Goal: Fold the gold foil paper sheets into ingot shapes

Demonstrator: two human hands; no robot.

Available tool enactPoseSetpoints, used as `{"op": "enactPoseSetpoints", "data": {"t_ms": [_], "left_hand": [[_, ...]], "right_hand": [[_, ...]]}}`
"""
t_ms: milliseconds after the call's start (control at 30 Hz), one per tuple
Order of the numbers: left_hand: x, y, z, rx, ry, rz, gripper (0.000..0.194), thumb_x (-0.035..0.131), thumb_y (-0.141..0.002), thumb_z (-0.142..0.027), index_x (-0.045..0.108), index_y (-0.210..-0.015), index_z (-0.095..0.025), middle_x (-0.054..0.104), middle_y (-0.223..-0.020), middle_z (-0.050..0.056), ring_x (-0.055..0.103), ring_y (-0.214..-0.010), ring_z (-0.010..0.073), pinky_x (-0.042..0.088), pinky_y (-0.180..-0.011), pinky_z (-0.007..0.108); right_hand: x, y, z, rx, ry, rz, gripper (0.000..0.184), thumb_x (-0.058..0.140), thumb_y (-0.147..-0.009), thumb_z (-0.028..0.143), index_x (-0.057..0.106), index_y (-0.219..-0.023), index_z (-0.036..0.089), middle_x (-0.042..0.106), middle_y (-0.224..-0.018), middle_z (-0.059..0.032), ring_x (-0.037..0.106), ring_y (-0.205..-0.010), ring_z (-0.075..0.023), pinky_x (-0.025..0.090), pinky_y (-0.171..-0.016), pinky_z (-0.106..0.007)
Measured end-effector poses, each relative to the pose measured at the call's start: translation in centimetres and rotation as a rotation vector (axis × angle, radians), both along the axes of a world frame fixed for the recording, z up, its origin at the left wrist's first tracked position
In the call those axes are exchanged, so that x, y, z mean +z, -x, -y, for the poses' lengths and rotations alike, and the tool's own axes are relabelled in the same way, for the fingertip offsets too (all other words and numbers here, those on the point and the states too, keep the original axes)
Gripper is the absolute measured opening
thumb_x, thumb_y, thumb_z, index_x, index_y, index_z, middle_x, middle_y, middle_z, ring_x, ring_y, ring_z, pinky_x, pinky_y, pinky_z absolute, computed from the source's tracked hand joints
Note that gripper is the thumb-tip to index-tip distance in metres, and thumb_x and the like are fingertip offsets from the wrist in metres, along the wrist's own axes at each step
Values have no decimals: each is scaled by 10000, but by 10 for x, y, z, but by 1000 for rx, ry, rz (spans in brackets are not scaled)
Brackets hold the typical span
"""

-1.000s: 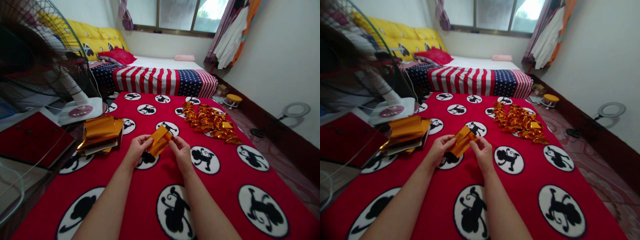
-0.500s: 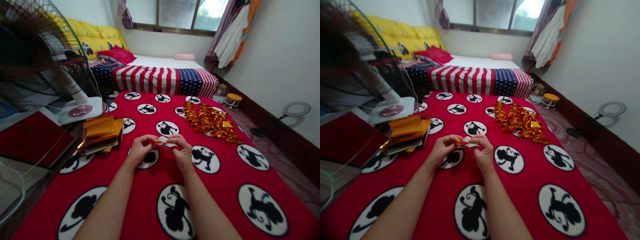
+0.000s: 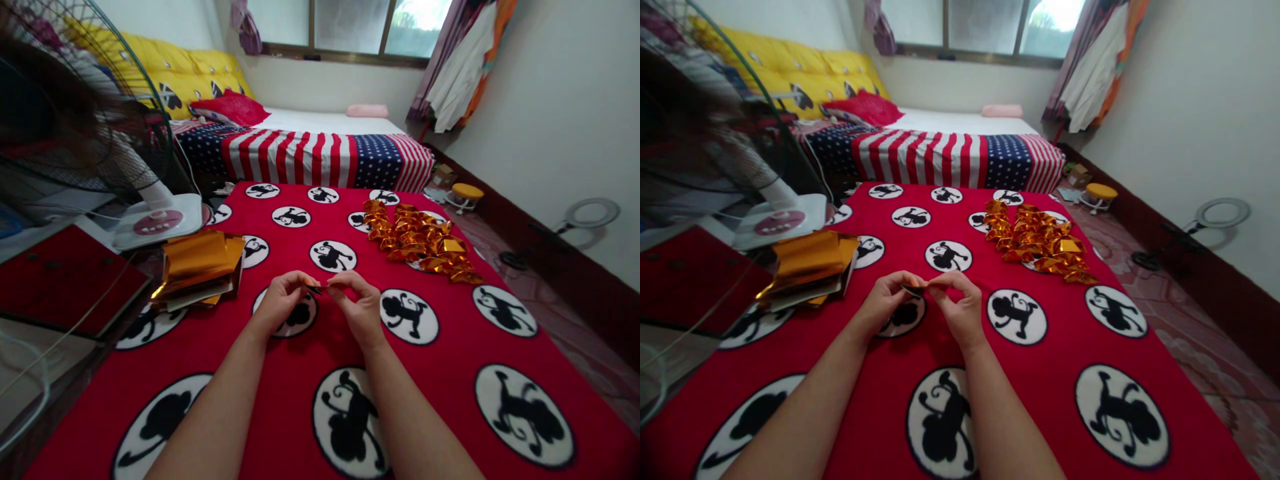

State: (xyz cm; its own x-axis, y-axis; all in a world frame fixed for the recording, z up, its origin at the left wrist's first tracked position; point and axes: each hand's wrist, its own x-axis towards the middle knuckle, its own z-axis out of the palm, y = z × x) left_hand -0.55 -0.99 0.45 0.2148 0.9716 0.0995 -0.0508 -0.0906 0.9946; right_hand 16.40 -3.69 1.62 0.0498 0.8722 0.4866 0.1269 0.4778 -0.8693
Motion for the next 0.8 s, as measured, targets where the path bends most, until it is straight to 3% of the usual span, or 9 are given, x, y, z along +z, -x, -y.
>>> {"op": "enactPoseSetpoints", "data": {"t_ms": [133,267,400,633,800], "left_hand": [[1,-1,1,-21,0,45,76,637,-679,-146,647,-752,-164,713,-845,45,670,-859,182,523,-805,290],[-1,-1,-1,-25,-3,64,67,650,-690,-153,652,-756,-161,714,-853,49,671,-849,179,525,-798,284],[-2,0,0,0,-4,12,103,674,-731,-244,679,-794,-162,723,-876,62,667,-838,187,525,-750,273],[0,0,0,-49,-64,-85,353,681,-772,-453,738,-948,-151,739,-983,95,665,-920,231,508,-795,284],[-3,1,-2,-79,-129,-128,435,617,-819,-510,726,-1023,-141,726,-1051,118,651,-992,251,494,-862,315]], "right_hand": [[1,2,1,-14,-24,-6,10,682,-785,218,683,-794,220,655,-788,-3,604,-735,-149,483,-712,-277],[-2,2,0,-14,-12,17,33,690,-787,243,684,-812,223,659,-808,-8,604,-755,-155,488,-728,-286],[-4,3,-1,8,-24,7,23,682,-803,244,684,-816,225,655,-810,-10,604,-756,-155,488,-722,-286],[-10,6,-2,-57,9,25,80,684,-809,234,616,-775,209,614,-760,7,579,-734,-146,472,-724,-278],[-7,5,-2,-67,-100,56,127,685,-805,202,585,-728,203,593,-834,-15,586,-817,-162,471,-779,-299]]}}
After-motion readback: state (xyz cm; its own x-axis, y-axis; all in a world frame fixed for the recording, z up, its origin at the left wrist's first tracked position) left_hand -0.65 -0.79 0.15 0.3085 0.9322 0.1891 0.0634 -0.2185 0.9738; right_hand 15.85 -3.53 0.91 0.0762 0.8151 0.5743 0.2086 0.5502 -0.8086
